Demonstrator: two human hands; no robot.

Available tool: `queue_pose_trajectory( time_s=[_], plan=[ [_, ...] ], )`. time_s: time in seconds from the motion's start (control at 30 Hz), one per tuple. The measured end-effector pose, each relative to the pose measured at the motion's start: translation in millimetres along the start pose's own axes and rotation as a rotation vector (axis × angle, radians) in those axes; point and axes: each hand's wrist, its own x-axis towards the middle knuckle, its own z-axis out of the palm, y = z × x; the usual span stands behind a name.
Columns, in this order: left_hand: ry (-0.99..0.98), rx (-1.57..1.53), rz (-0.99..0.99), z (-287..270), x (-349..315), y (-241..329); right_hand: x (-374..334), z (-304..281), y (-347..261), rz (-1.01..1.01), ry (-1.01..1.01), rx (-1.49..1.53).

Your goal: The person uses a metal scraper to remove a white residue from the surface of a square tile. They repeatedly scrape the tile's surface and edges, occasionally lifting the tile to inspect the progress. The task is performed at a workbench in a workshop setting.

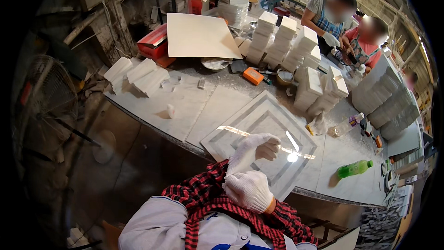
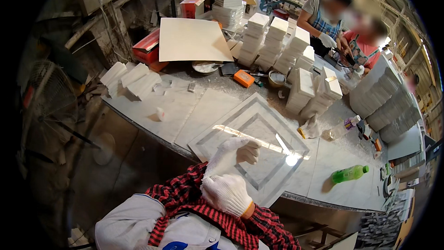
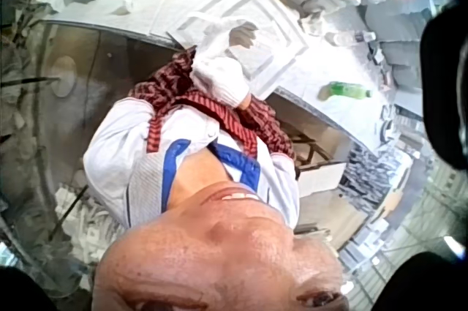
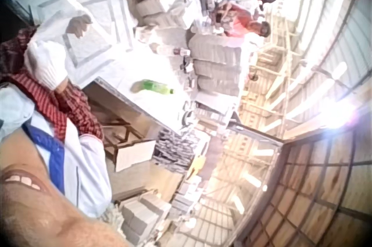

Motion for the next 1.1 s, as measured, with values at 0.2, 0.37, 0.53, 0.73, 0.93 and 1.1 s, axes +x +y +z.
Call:
queue_pose_trajectory(
  time_s=[0.2,0.37,0.53,0.73,0.93,1.1],
  plan=[
    [0.132,0.191,-0.094,-25.0,-29.0,25.0,8.7,25.6,7.8,0.084,-0.033,0.099],
    [0.139,0.672,-0.115,-79.3,-69.7,46.2,-24.0,30.9,33.1,0.258,0.026,0.218],
    [0.232,1.422,0.073,-66.4,-53.3,51.6,-84.4,29.2,62.9,0.476,0.043,0.014],
    [0.674,1.624,0.146,-96.0,-35.7,1.3,-141.1,30.5,79.3,0.727,0.26,0.058],
    [0.693,1.79,-0.083,-81.1,-20.9,2.6,-201.5,38.0,90.7,0.854,0.236,0.005],
    [0.704,1.928,-0.01,-83.6,-24.3,-11.9,-227.0,48.8,87.2,0.986,0.179,0.037]
  ],
)
